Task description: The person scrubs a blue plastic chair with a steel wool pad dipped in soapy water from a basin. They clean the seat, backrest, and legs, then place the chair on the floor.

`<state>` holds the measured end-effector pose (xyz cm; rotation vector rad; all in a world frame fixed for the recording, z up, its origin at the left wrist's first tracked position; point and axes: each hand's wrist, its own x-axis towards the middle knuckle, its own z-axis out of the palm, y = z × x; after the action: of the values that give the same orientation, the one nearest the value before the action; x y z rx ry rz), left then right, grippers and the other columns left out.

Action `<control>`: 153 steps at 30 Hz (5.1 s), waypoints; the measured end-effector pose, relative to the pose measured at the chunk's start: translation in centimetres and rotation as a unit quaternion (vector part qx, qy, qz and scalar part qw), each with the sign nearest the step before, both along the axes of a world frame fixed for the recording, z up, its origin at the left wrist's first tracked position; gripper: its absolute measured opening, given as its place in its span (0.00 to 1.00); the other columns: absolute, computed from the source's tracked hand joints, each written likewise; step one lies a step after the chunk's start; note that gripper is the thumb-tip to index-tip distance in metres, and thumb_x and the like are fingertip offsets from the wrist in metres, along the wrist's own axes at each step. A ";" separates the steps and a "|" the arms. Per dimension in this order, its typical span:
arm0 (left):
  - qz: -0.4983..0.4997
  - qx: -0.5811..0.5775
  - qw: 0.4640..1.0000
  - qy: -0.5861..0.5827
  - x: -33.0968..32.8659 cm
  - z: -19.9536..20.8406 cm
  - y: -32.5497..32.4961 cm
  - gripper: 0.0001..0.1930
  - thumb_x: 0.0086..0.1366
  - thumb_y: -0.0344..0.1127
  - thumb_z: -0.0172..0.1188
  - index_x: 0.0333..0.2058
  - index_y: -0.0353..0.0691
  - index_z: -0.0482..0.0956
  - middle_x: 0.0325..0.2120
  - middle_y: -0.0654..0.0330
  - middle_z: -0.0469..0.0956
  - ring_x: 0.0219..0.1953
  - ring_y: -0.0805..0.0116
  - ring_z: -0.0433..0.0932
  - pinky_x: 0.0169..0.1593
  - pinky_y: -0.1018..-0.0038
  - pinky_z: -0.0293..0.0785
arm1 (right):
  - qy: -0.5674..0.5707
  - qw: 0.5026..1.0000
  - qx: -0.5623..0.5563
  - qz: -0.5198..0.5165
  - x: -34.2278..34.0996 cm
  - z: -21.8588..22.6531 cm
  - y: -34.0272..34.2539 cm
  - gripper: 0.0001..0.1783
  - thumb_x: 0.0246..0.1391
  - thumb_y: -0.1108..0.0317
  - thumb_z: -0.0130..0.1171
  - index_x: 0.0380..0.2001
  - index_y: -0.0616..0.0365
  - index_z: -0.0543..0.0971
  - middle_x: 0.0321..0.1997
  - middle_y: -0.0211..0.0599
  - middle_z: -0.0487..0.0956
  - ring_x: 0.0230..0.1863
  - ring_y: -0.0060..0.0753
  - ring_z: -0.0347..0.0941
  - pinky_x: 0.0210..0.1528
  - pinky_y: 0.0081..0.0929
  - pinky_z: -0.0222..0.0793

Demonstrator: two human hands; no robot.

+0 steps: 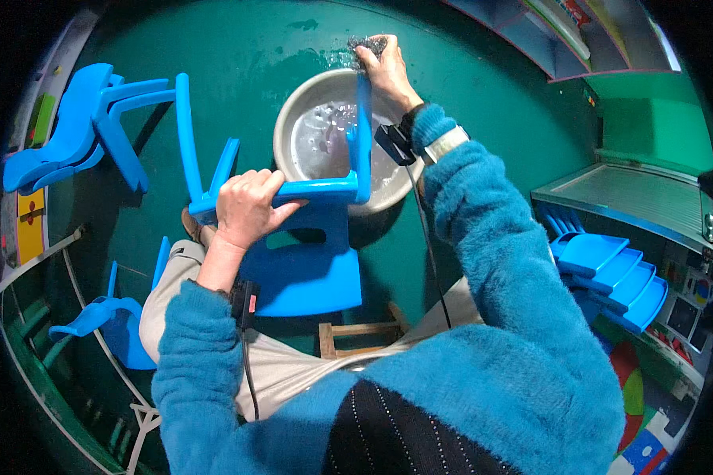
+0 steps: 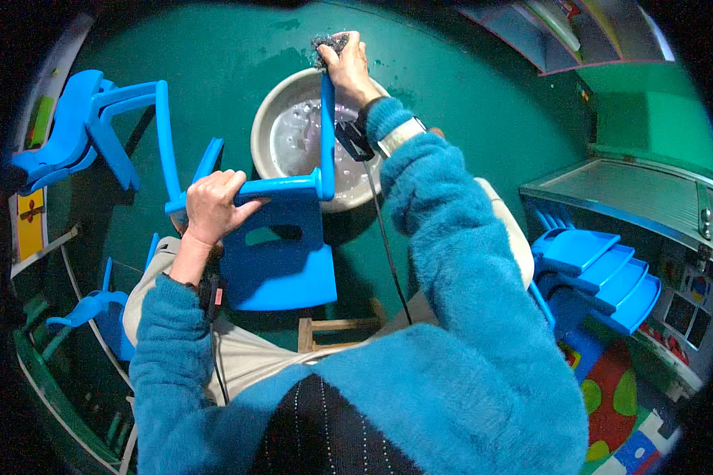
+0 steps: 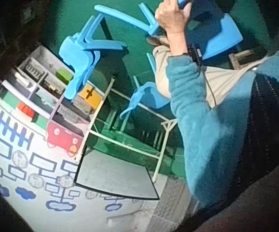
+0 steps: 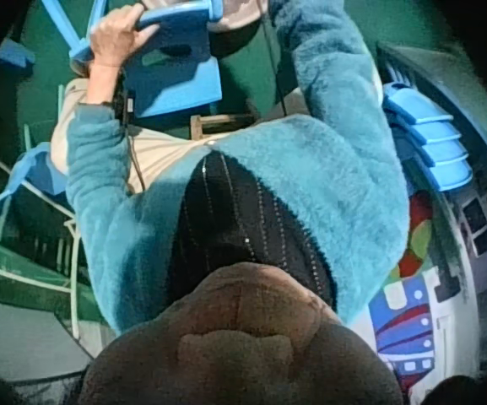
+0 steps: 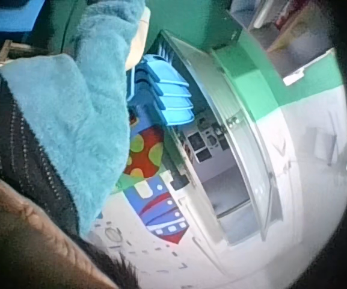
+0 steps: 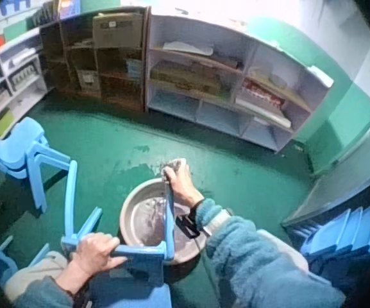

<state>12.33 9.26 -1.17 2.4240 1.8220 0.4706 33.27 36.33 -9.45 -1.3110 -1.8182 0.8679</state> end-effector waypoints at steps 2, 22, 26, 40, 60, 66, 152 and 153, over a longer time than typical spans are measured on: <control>0.005 -0.007 1.000 0.008 0.0 -0.1 0.1 0.22 0.47 0.56 0.72 0.26 0.46 0.75 0.20 0.62 0.74 0.24 0.64 0.78 0.28 0.68 0.74 | 0.037 0.998 -0.016 0.042 1.2 0.0 -4.2 0.27 0.56 0.55 0.63 0.51 0.61 0.67 0.46 0.60 0.73 0.50 0.59 0.70 0.55 0.47 0.67; -0.003 0.008 0.999 0.052 0.4 0.0 -0.3 0.24 0.49 0.58 0.71 0.25 0.46 0.72 0.20 0.62 0.74 0.23 0.63 0.78 0.26 0.68 0.74 | 0.035 0.998 0.042 -0.013 4.8 2.5 -22.6 0.18 0.60 0.68 0.57 0.50 0.60 0.68 0.45 0.56 0.66 0.49 0.59 0.66 0.55 0.45 0.64; -0.004 0.016 0.998 0.056 0.4 0.1 -0.1 0.24 0.51 0.58 0.70 0.25 0.45 0.72 0.19 0.62 0.74 0.23 0.63 0.78 0.26 0.68 0.73 | -0.026 0.998 -0.045 -0.029 4.7 2.0 -22.8 0.20 0.57 0.71 0.59 0.51 0.61 0.68 0.46 0.55 0.66 0.50 0.58 0.67 0.55 0.45 0.64; -0.001 0.001 0.999 0.042 0.4 0.0 -0.2 0.24 0.52 0.60 0.69 0.28 0.44 0.75 0.21 0.61 0.76 0.24 0.62 0.80 0.26 0.68 0.75 | -0.008 1.000 -0.003 0.000 3.8 2.8 -19.9 0.25 0.48 0.71 0.63 0.50 0.57 0.67 0.46 0.55 0.66 0.51 0.58 0.67 0.56 0.45 0.65; 0.005 -0.002 1.000 0.019 0.2 -0.3 -0.2 0.24 0.50 0.58 0.71 0.26 0.45 0.73 0.20 0.60 0.75 0.24 0.62 0.79 0.28 0.67 0.75 | -0.062 0.992 -0.112 0.016 4.3 1.7 -19.1 0.33 0.43 0.68 0.66 0.53 0.58 0.64 0.52 0.55 0.66 0.58 0.57 0.64 0.63 0.46 0.62; 0.017 0.009 1.000 0.025 0.2 -0.2 -0.1 0.23 0.48 0.58 0.72 0.26 0.45 0.74 0.21 0.60 0.76 0.24 0.62 0.80 0.29 0.67 0.76 | -0.007 0.999 -0.047 -0.020 2.6 1.2 -13.4 0.33 0.41 0.72 0.67 0.52 0.59 0.64 0.50 0.60 0.66 0.57 0.61 0.63 0.61 0.45 0.63; 0.065 -0.028 0.995 0.071 0.6 1.6 3.6 0.27 0.53 0.63 0.68 0.32 0.44 0.75 0.24 0.58 0.80 0.28 0.57 0.83 0.28 0.64 0.77 | 0.059 0.987 -0.079 -0.129 4.7 -0.2 -16.1 0.33 0.62 0.48 0.56 0.63 0.54 0.66 0.58 0.61 0.68 0.63 0.57 0.64 0.66 0.46 0.58; 0.066 -0.027 0.995 0.074 0.6 1.6 3.6 0.27 0.53 0.63 0.68 0.32 0.44 0.75 0.24 0.58 0.80 0.28 0.57 0.83 0.28 0.64 0.77 | 0.065 0.991 -0.067 -0.095 4.8 0.0 -16.1 0.33 0.65 0.46 0.50 0.66 0.54 0.64 0.61 0.63 0.66 0.65 0.57 0.61 0.69 0.45 0.55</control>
<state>12.96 12.86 0.43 2.3708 2.0355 0.2512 38.11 20.19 -9.50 -1.4494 -1.5283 0.9597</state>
